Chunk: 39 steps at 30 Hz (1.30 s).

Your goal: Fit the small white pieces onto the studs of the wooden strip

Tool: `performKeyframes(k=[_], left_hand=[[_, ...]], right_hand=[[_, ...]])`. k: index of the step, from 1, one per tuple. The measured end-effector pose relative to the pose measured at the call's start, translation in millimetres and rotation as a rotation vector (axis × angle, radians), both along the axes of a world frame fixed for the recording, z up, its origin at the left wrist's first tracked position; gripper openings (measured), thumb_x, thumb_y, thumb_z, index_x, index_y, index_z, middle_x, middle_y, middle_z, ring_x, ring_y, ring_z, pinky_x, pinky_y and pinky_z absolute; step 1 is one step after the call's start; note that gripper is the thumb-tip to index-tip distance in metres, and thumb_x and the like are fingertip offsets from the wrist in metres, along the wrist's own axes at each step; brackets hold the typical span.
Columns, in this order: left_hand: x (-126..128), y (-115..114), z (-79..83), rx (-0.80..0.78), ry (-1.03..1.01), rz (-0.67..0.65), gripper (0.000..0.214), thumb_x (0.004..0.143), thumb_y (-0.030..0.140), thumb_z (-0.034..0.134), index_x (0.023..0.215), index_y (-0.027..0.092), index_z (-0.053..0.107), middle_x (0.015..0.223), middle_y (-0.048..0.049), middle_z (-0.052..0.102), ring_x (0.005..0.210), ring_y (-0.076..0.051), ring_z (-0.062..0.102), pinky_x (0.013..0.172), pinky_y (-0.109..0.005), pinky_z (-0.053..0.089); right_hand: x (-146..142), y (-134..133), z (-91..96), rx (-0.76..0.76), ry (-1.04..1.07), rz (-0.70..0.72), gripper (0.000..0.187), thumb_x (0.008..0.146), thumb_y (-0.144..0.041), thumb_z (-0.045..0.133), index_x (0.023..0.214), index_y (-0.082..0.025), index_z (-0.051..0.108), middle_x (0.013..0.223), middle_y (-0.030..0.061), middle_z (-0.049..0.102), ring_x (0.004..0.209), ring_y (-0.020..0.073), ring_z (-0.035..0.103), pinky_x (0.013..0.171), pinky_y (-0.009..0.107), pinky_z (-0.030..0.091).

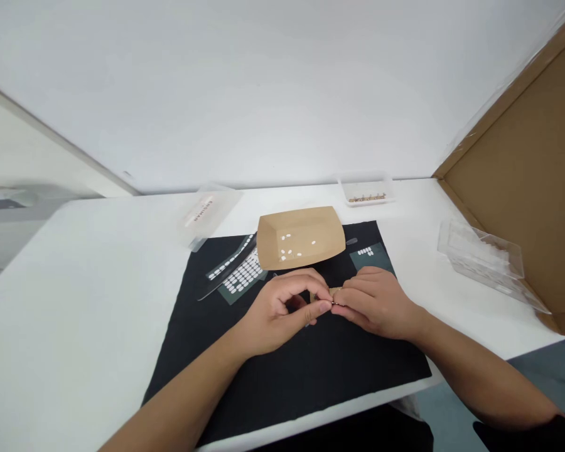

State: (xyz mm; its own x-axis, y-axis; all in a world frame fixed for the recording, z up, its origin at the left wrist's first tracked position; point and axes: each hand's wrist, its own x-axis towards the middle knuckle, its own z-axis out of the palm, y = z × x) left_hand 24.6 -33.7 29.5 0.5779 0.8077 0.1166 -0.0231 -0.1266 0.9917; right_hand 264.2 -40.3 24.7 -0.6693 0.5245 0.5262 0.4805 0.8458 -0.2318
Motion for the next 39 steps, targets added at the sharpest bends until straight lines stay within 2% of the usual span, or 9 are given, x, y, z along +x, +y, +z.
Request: performKeyframes(k=[12,19,24,27,32,39], left_hand=[[1,4,-1.0,-0.256,-0.17,-0.169,0.025,0.094,0.037,0.081,0.088,0.013,0.077,0.088,-0.0051,0.068,0.07,-0.012,0.071,0.067,-0.025,0.067],[3,0,-0.2,-0.37,-0.175,-0.198,0.028,0.096,0.04,0.079,0.091,0.013,0.073,0.09,-0.0048,0.065,0.073,-0.013,0.07,0.066,-0.025,0.067],[3,-4,-2.7,-0.431,-0.187,-0.219,0.031,0.098,0.044,0.076,0.095,0.013,0.07,0.091,-0.0054,0.064,0.077,-0.013,0.067,0.065,-0.026,0.068],[4,-5,-3.8,-0.405,-0.178,-0.206,0.029,0.101,0.042,0.072,0.095,0.014,0.069,0.09,-0.0055,0.064,0.077,-0.013,0.065,0.062,-0.024,0.067],[4,-7,-2.7,-0.276,-0.15,-0.169,0.026,0.103,0.038,0.069,0.095,0.013,0.067,0.091,-0.0044,0.064,0.072,-0.011,0.065,0.062,-0.023,0.066],[8,-10,-3.5,-0.203,-0.107,-0.039,0.023,0.103,0.035,0.068,0.094,0.014,0.066,0.092,-0.004,0.061,0.068,-0.009,0.061,0.05,-0.019,0.064]], right_hand=[[-1,-6,4.2,0.05,0.068,0.051,0.028,0.113,-0.035,0.055,0.089,-0.022,0.064,0.082,-0.0023,0.075,0.064,0.0107,0.06,0.069,0.03,0.043],[2,-7,5.8,0.167,0.018,0.046,0.019,0.106,-0.027,0.066,0.088,-0.024,0.065,0.072,-0.0044,0.064,0.064,0.0118,0.057,0.069,0.032,0.043],[4,-7,6.2,0.203,0.002,0.03,0.022,0.104,-0.025,0.069,0.083,-0.025,0.063,0.071,-0.0045,0.063,0.066,0.0124,0.057,0.07,0.032,0.044],[4,-6,7.3,0.225,-0.02,0.026,0.021,0.105,-0.025,0.068,0.084,-0.026,0.064,0.072,-0.0044,0.065,0.065,0.0121,0.057,0.068,0.032,0.045],[5,-4,8.4,0.282,-0.008,0.041,0.013,0.102,-0.022,0.071,0.09,-0.025,0.068,0.074,-0.0039,0.069,0.067,0.0123,0.062,0.065,0.032,0.046],[8,-4,8.0,0.291,-0.001,0.04,0.01,0.099,-0.015,0.073,0.092,-0.023,0.07,0.082,-0.0017,0.074,0.072,0.0133,0.065,0.068,0.032,0.048]])
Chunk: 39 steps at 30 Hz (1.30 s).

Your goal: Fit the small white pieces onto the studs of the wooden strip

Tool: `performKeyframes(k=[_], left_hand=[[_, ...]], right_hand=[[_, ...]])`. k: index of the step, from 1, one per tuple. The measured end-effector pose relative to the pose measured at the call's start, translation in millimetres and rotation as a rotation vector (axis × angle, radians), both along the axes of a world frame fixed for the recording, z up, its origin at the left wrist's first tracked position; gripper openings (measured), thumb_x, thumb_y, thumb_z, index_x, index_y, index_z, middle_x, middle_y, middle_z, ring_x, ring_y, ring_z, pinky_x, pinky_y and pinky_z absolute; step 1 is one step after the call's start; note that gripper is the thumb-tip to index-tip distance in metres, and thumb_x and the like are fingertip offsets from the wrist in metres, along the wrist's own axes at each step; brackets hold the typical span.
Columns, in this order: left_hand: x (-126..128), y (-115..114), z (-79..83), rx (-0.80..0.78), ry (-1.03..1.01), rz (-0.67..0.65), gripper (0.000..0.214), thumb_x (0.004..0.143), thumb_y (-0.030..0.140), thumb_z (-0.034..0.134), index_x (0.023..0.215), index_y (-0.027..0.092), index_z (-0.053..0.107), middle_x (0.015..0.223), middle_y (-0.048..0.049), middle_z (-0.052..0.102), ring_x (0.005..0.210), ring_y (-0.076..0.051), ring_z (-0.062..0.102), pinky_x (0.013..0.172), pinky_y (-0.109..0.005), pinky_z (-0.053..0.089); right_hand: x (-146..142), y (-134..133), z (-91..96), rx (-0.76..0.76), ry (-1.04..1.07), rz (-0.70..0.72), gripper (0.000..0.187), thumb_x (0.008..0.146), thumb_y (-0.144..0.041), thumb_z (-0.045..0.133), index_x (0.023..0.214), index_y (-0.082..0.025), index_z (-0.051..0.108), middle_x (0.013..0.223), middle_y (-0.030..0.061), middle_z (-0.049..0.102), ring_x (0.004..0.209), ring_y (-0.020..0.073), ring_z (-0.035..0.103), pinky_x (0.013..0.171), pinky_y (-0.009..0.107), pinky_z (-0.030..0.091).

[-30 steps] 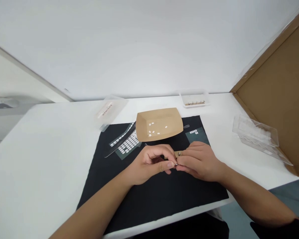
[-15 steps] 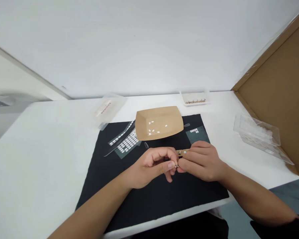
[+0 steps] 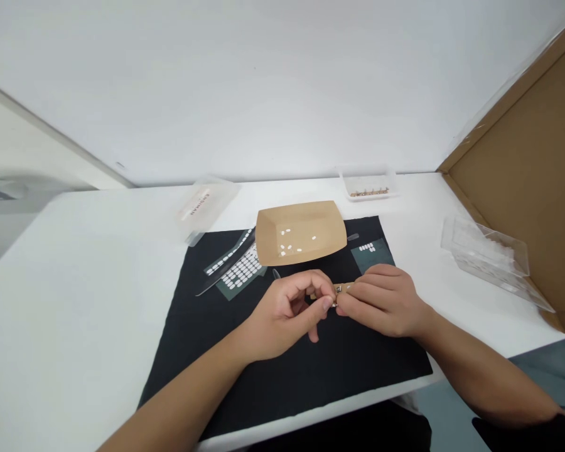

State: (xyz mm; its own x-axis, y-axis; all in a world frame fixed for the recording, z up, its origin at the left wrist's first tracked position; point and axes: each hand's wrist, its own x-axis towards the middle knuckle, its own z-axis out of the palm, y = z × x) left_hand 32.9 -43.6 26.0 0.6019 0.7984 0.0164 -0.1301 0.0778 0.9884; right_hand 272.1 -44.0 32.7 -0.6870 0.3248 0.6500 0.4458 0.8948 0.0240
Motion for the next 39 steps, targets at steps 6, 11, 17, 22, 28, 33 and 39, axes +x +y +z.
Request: performKeyframes(k=[6,11,17,22,28,33,39], left_hand=[[-1,-3,0.3,0.09,-0.012,0.026,0.02,0.101,0.03,0.07,0.095,0.012,0.067,0.093,-0.0045,0.064,0.059,-0.006,0.063,0.046,-0.014,0.06],[1,-3,-2.0,0.083,-0.116,0.03,0.007,0.1,0.018,0.07,0.097,0.013,0.067,0.092,-0.0024,0.066,0.055,-0.004,0.064,0.046,-0.012,0.06],[4,-5,-6.9,0.048,-0.243,0.015,0.01,0.1,0.008,0.067,0.103,0.017,0.068,0.095,0.0003,0.066,0.054,-0.002,0.064,0.045,-0.011,0.059],[4,-6,-8.5,0.072,-0.269,0.022,0.01,0.102,0.008,0.064,0.104,0.017,0.067,0.096,0.0003,0.064,0.054,-0.001,0.063,0.044,-0.009,0.057],[-2,-4,-6.6,0.117,-0.258,-0.016,0.008,0.104,0.013,0.064,0.107,0.019,0.068,0.096,-0.0006,0.06,0.054,-0.001,0.059,0.045,-0.01,0.054],[-5,2,0.9,0.295,-0.18,0.012,0.009,0.102,0.026,0.071,0.099,0.018,0.073,0.089,0.0006,0.051,0.059,-0.003,0.049,0.051,-0.016,0.046],[-3,0,3.8,0.361,-0.103,-0.096,0.02,0.106,0.032,0.065,0.094,0.017,0.068,0.081,-0.0012,0.054,0.069,-0.011,0.052,0.065,-0.024,0.047]], right_hand=[[5,-1,-2.5,0.01,-0.005,0.021,0.008,0.096,-0.021,0.079,0.098,-0.026,0.073,0.084,-0.0024,0.075,0.079,0.0145,0.069,0.068,0.032,0.05],[3,2,-2.8,0.096,0.053,0.026,0.007,0.095,-0.022,0.08,0.097,-0.022,0.073,0.079,-0.0044,0.074,0.071,0.0106,0.066,0.064,0.029,0.048],[1,3,-3.1,0.1,0.062,0.025,0.006,0.095,-0.022,0.079,0.094,-0.023,0.073,0.076,-0.006,0.072,0.069,0.0093,0.063,0.063,0.028,0.047],[2,4,-2.3,0.084,0.083,0.045,0.008,0.095,-0.023,0.081,0.097,-0.021,0.073,0.077,-0.0043,0.072,0.067,0.0103,0.061,0.064,0.029,0.047],[2,4,-2.3,-0.024,0.135,0.094,0.005,0.1,-0.024,0.075,0.1,-0.02,0.072,0.078,-0.0023,0.072,0.068,0.0119,0.06,0.065,0.03,0.046],[-1,4,-1.9,-0.151,0.178,0.097,0.013,0.108,-0.029,0.065,0.099,-0.021,0.07,0.077,-0.0023,0.071,0.063,0.0121,0.057,0.065,0.029,0.045],[-6,3,3.3,-0.191,0.177,0.115,0.028,0.113,-0.03,0.054,0.092,-0.022,0.07,0.072,-0.0029,0.069,0.06,0.0118,0.054,0.064,0.029,0.043]])
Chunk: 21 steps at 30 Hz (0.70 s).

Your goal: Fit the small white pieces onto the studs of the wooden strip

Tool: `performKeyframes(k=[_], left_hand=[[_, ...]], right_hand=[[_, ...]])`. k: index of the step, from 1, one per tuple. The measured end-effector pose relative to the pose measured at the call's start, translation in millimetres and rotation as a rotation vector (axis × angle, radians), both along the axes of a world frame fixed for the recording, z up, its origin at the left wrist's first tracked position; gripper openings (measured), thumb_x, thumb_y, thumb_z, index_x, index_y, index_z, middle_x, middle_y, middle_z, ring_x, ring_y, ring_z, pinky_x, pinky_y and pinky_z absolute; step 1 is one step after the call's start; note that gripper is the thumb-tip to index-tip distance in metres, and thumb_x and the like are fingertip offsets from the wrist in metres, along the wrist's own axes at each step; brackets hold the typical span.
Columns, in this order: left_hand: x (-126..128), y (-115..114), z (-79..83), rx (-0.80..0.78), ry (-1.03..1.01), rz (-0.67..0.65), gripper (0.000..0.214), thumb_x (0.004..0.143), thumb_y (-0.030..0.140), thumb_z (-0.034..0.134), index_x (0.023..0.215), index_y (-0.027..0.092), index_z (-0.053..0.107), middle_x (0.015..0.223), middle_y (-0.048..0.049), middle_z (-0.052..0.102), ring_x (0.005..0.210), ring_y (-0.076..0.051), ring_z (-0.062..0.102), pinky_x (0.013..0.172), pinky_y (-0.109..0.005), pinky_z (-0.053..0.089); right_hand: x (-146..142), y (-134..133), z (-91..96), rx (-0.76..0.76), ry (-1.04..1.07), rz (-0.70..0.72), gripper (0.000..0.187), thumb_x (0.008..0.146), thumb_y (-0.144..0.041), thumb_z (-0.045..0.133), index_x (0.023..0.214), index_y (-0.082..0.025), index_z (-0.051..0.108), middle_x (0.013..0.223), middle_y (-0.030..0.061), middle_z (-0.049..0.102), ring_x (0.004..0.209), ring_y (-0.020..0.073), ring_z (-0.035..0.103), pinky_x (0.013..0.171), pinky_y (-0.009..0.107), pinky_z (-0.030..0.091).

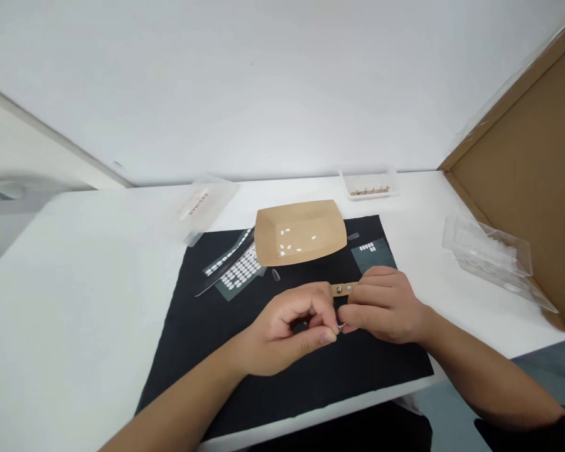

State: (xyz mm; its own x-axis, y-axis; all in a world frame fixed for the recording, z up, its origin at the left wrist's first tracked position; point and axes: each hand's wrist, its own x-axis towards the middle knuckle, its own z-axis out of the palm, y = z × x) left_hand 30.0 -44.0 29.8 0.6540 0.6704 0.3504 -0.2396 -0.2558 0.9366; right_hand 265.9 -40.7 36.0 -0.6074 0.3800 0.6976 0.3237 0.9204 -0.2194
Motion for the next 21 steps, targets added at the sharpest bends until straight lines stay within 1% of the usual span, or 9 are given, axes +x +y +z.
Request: performKeyframes(k=[5,10,12,16,19,21], left_hand=[[0.0,-2.5,-2.9,0.047,0.021,0.037,0.015,0.107,0.03,0.063,0.099,0.017,0.066,0.091,-0.0027,0.056,0.072,-0.01,0.054,0.064,-0.021,0.047],[-0.2,-3.9,-4.5,-0.042,0.03,0.005,0.018,0.111,0.031,0.055,0.101,0.017,0.059,0.098,-0.0024,0.053,0.062,-0.005,0.05,0.057,-0.021,0.045],[-0.5,-4.3,-4.2,-0.034,0.061,0.005,0.022,0.113,0.034,0.049,0.099,0.018,0.055,0.096,-0.0018,0.051,0.062,-0.007,0.049,0.059,-0.023,0.045],[-0.6,-4.3,-2.1,0.045,0.16,0.015,0.032,0.116,0.04,0.035,0.095,0.02,0.048,0.091,-0.0015,0.049,0.068,-0.012,0.047,0.063,-0.027,0.044],[0.3,-4.2,-0.8,0.103,0.203,0.014,0.037,0.116,0.042,0.03,0.091,0.021,0.046,0.087,-0.0017,0.049,0.072,-0.015,0.046,0.065,-0.028,0.045],[0.9,-3.8,-0.3,0.109,0.232,0.019,0.038,0.116,0.042,0.028,0.089,0.021,0.045,0.085,-0.001,0.049,0.071,-0.015,0.046,0.065,-0.028,0.045]], right_hand=[[0.2,0.1,-0.4,0.003,-0.001,0.001,0.029,0.113,-0.031,0.053,0.091,-0.022,0.069,0.071,-0.0031,0.067,0.059,0.0121,0.053,0.064,0.029,0.042],[0.6,-0.4,-1.8,0.008,-0.001,-0.014,0.023,0.111,-0.029,0.058,0.092,-0.022,0.068,0.074,-0.0039,0.069,0.061,0.0119,0.051,0.065,0.029,0.041],[0.6,-0.1,-2.8,0.022,-0.01,-0.025,0.023,0.111,-0.03,0.059,0.091,-0.022,0.068,0.076,-0.0037,0.07,0.061,0.0115,0.052,0.065,0.028,0.041],[0.4,0.6,-4.8,0.06,-0.066,-0.042,0.02,0.109,-0.03,0.062,0.092,-0.022,0.07,0.075,-0.0039,0.068,0.062,0.0106,0.053,0.066,0.028,0.041],[-0.2,0.3,-5.1,0.058,-0.094,-0.044,0.02,0.11,-0.029,0.061,0.093,-0.023,0.07,0.074,-0.0044,0.068,0.062,0.0103,0.054,0.067,0.027,0.041],[-0.6,0.0,-4.9,0.052,-0.102,-0.051,0.021,0.11,-0.029,0.06,0.093,-0.023,0.07,0.075,-0.0041,0.069,0.063,0.0104,0.055,0.067,0.028,0.041]])
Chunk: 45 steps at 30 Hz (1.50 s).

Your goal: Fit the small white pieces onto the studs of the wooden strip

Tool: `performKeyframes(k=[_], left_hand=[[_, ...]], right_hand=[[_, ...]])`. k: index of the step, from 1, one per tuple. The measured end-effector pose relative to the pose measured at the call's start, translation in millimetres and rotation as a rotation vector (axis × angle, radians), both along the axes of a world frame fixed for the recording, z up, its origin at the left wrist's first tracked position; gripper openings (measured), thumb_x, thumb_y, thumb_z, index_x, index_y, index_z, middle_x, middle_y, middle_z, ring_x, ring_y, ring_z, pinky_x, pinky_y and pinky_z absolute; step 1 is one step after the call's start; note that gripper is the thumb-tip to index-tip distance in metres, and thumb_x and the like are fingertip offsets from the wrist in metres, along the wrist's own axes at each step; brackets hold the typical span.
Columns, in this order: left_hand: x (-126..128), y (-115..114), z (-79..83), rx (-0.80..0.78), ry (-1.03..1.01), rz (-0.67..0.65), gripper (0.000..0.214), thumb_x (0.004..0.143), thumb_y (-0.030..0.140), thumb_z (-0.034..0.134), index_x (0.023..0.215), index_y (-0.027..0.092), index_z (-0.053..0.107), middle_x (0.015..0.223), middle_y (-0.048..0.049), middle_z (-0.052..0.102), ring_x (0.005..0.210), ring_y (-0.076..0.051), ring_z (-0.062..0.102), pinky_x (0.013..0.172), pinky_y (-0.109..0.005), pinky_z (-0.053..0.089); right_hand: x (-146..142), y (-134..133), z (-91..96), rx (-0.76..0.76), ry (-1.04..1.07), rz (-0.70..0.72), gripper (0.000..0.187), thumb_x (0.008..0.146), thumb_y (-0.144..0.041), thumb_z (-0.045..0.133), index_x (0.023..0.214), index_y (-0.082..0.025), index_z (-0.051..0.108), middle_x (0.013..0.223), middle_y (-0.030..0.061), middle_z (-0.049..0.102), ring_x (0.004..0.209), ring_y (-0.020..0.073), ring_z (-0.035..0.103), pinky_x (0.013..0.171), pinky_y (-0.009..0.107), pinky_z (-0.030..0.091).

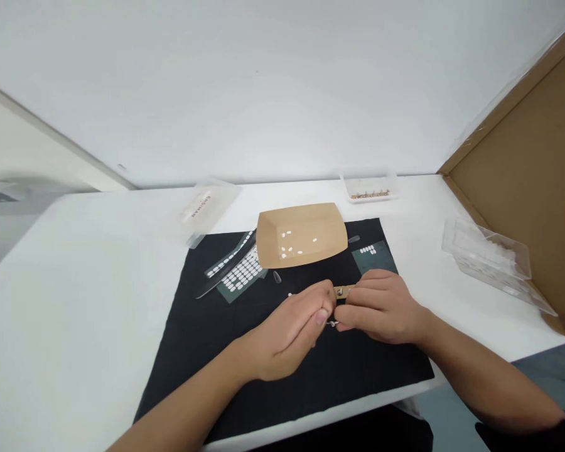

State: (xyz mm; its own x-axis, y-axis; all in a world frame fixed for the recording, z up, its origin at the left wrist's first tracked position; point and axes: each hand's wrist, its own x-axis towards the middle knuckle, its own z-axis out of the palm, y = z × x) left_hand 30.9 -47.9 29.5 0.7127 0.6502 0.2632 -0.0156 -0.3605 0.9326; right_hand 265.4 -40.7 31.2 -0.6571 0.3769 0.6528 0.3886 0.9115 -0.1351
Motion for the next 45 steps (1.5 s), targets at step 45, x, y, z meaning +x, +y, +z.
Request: performKeyframes(k=[45], left_hand=[[-5,12,2.3,-0.027,-0.067,0.142,0.007,0.1,0.017,0.069,0.096,0.013,0.073,0.096,-0.0066,0.068,0.056,-0.009,0.072,0.047,-0.016,0.057]], right_hand=[[15,4,-13.5,0.025,-0.032,-0.082,0.024,0.101,-0.018,0.071,0.124,-0.025,0.073,0.081,-0.0042,0.071,0.07,0.0115,0.063,0.07,0.03,0.043]])
